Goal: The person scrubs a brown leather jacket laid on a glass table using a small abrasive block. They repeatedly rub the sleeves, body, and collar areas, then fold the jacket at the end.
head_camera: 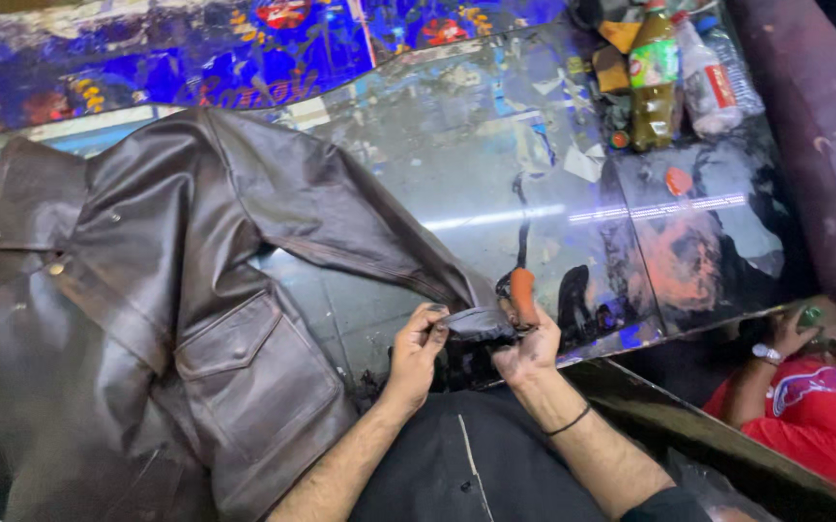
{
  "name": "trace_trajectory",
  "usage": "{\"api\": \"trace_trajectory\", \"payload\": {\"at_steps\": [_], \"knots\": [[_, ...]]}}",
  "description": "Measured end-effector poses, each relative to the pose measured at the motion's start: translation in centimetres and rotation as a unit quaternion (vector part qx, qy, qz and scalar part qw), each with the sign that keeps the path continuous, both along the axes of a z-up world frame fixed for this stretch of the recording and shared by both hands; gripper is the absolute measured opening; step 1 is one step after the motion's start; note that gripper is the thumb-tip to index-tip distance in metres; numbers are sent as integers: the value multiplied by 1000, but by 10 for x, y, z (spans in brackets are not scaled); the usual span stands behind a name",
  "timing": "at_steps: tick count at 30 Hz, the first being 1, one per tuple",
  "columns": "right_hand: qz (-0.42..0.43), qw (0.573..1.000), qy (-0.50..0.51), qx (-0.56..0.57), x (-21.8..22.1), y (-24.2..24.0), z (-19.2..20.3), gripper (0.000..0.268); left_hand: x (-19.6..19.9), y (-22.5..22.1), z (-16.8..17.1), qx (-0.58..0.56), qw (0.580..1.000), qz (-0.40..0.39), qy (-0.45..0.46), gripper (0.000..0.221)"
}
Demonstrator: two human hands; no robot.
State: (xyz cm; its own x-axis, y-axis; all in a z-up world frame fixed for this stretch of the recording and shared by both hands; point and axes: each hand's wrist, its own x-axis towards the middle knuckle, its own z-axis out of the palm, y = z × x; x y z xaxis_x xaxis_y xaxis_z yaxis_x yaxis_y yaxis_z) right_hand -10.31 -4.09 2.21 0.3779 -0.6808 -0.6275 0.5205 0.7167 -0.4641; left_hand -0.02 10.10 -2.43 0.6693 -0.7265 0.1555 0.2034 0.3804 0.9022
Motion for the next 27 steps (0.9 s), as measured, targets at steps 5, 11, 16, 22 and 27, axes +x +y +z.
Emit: {"api": "trace_trajectory", "payload": {"at_steps": [5,11,16,22,27], "knots": [[3,998,-55,-34,-3,-27,-4,26,8,-10,26,59,992,-97,-59,23],[14,985,16,-171,-14,-77,-38,37,5,-47,4,218,932,-202,-208,26],[-95,964,-27,-248,-55,-62,-25,41,2,-82,-13,83,976,-200,-9,21],[-11,990,-55,-133,-93,-34,-48,58,5,-105,-2,70,938,-311,134,37],[-29,989,-129,-65,-94,-44,-73,55,8,-127,9,70,897,-368,236,66]]}}
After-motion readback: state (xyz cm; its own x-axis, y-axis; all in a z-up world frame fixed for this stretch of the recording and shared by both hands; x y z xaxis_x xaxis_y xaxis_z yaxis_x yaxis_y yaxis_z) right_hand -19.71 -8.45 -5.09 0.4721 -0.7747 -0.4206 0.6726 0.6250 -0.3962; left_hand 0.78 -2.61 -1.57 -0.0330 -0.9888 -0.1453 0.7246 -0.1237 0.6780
